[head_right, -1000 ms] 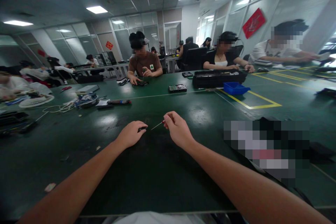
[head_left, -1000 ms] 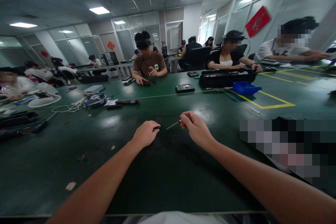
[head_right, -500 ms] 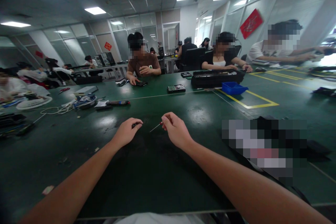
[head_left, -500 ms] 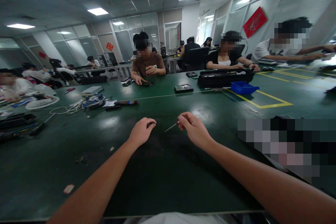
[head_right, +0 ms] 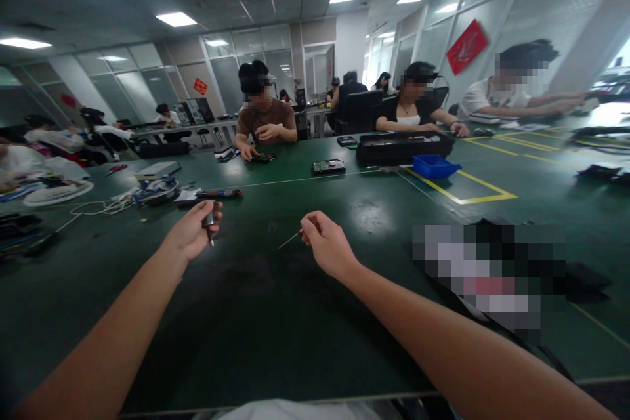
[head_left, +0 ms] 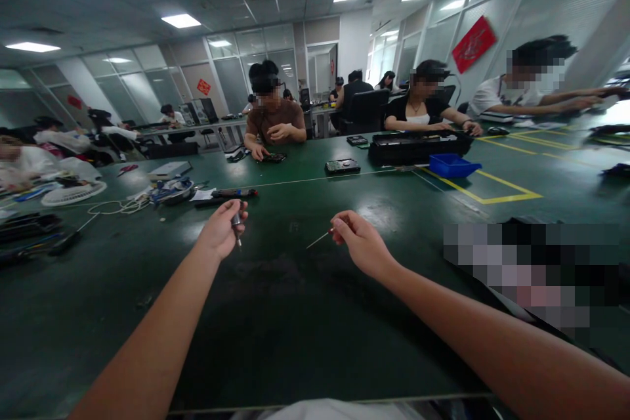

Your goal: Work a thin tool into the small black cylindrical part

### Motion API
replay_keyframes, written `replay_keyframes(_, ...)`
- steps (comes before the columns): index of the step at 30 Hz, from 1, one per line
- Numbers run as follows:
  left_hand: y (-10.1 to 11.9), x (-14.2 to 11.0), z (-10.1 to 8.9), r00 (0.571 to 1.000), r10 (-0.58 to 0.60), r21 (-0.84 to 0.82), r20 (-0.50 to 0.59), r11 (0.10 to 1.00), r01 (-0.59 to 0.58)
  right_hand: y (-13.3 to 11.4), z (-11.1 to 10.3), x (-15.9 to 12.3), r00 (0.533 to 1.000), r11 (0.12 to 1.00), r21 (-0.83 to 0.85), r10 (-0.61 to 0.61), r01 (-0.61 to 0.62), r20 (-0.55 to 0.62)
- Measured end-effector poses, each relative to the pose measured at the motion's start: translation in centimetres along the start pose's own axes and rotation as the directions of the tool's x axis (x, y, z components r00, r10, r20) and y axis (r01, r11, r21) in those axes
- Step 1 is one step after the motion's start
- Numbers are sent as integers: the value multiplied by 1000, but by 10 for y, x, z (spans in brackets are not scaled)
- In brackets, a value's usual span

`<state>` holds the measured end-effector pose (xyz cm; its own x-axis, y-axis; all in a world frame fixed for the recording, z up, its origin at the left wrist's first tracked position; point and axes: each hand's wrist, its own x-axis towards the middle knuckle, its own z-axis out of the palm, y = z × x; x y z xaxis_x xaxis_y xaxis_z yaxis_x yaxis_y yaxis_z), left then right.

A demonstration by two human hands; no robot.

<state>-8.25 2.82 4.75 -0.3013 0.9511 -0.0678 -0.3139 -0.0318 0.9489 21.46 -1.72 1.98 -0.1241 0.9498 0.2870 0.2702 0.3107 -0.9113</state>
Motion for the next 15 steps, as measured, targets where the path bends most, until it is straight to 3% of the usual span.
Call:
replay_keyframes(5,29,21,-30,982,-143,-238,-120,965,112,2,-1,0,1000,1000,-16,5,-5,8)
replay_keyframes(11,53,32,-80,956,-86,-182,-280,983,35,3,-1,1,1000,1000,1,-8,8,8)
replay_keyframes(15,70,30,-120,893,-22,-98,-449,995,-25,0,-1,0,1000,1000,-25,5,-5,8)
